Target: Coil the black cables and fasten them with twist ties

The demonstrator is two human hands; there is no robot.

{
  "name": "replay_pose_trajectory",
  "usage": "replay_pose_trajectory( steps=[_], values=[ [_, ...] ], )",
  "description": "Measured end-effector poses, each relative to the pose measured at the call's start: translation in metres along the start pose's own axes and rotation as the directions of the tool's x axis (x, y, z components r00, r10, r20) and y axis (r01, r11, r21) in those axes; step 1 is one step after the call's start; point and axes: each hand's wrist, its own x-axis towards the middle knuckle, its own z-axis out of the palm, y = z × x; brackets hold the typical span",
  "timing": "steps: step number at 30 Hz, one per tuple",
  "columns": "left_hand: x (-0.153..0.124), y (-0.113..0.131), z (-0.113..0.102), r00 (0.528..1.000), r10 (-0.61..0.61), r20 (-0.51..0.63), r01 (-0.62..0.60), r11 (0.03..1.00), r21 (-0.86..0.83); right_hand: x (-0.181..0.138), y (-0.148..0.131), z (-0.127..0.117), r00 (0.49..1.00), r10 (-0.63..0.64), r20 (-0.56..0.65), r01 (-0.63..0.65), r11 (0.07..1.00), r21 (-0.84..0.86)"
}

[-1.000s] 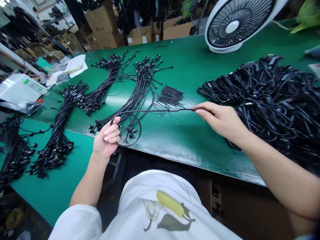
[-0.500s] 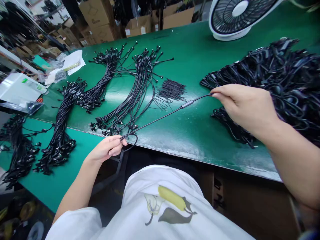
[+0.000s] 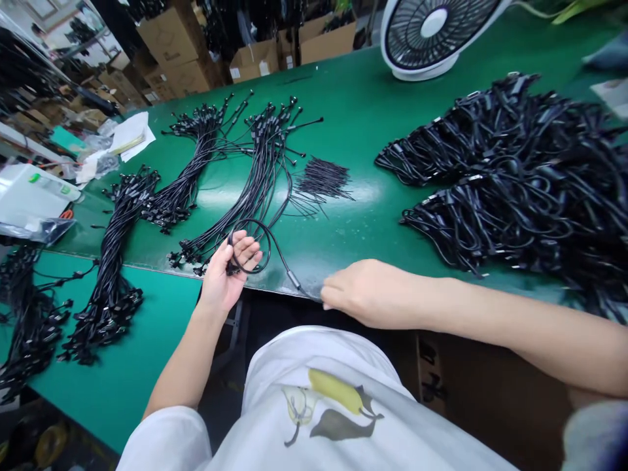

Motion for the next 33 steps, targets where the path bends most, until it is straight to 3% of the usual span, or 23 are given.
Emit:
replay_pose_trajectory(
  steps=[3, 6, 8, 10, 12, 14, 16, 17, 19, 22, 27, 30, 33],
  values=[
    [-0.008, -0.017, 0.006, 0.98, 0.064, 0.187, -0.117, 0.95, 0.289, 0.016, 0.001, -0.007, 0.997, -0.078, 0.022, 0.072, 0.98, 0.185],
    [-0.018, -0.027, 0.009, 0.922, -0.049, 0.384, -0.17, 0.841, 0.514, 0.028, 0.018, -0.016, 0.975, 0.076, -0.208, -0.001, 0.94, 0.341],
    [-0.022, -0.029, 0.01, 0.896, -0.118, 0.428, -0.125, 0.857, 0.5, 0.034, 0.032, -0.013, 0.899, 0.25, -0.359, -0.062, 0.885, 0.461],
    [-0.02, -0.03, 0.014, 0.914, -0.107, 0.391, -0.046, 0.931, 0.362, 0.042, 0.039, 0.001, 0.796, 0.4, -0.454, -0.039, 0.783, 0.621],
    [-0.017, -0.034, 0.02, 0.944, -0.099, 0.316, 0.032, 0.977, 0.21, 0.051, 0.038, 0.022, 0.727, 0.54, -0.425, 0.035, 0.588, 0.808],
    [-0.014, -0.043, 0.025, 0.951, -0.147, 0.273, 0.11, 0.983, 0.145, 0.061, 0.03, 0.042, 0.688, 0.667, -0.285, 0.128, 0.275, 0.953],
    [-0.014, -0.055, 0.03, 0.949, -0.184, 0.255, 0.152, 0.978, 0.141, 0.069, 0.021, 0.054, 0.674, 0.725, -0.142, 0.253, -0.046, 0.966],
    [-0.015, -0.061, 0.031, 0.954, -0.179, 0.241, 0.147, 0.979, 0.143, 0.072, 0.018, 0.056, 0.666, 0.739, -0.101, 0.319, -0.16, 0.934],
    [-0.019, -0.07, 0.032, 0.97, -0.137, 0.199, 0.111, 0.985, 0.136, 0.076, 0.014, 0.055, 0.654, 0.753, -0.071, 0.416, -0.28, 0.865],
    [-0.025, -0.075, 0.031, 0.974, -0.166, 0.153, 0.15, 0.982, 0.113, 0.077, 0.012, 0.049, 0.646, 0.762, -0.045, 0.473, -0.354, 0.807],
    [-0.032, -0.073, 0.027, 0.897, -0.393, 0.204, 0.374, 0.919, 0.125, 0.076, 0.003, 0.045, 0.74, 0.673, 0.018, 0.356, -0.414, 0.838],
    [-0.033, -0.076, 0.025, 0.861, -0.421, 0.287, 0.389, 0.907, 0.164, 0.079, -0.001, 0.042, 0.692, 0.722, 0.0, 0.4, -0.384, 0.832],
    [-0.031, -0.083, 0.024, 0.871, -0.369, 0.324, 0.308, 0.925, 0.223, 0.085, 0.0, 0.041, 0.687, 0.725, -0.051, 0.441, -0.36, 0.822]
  ],
)
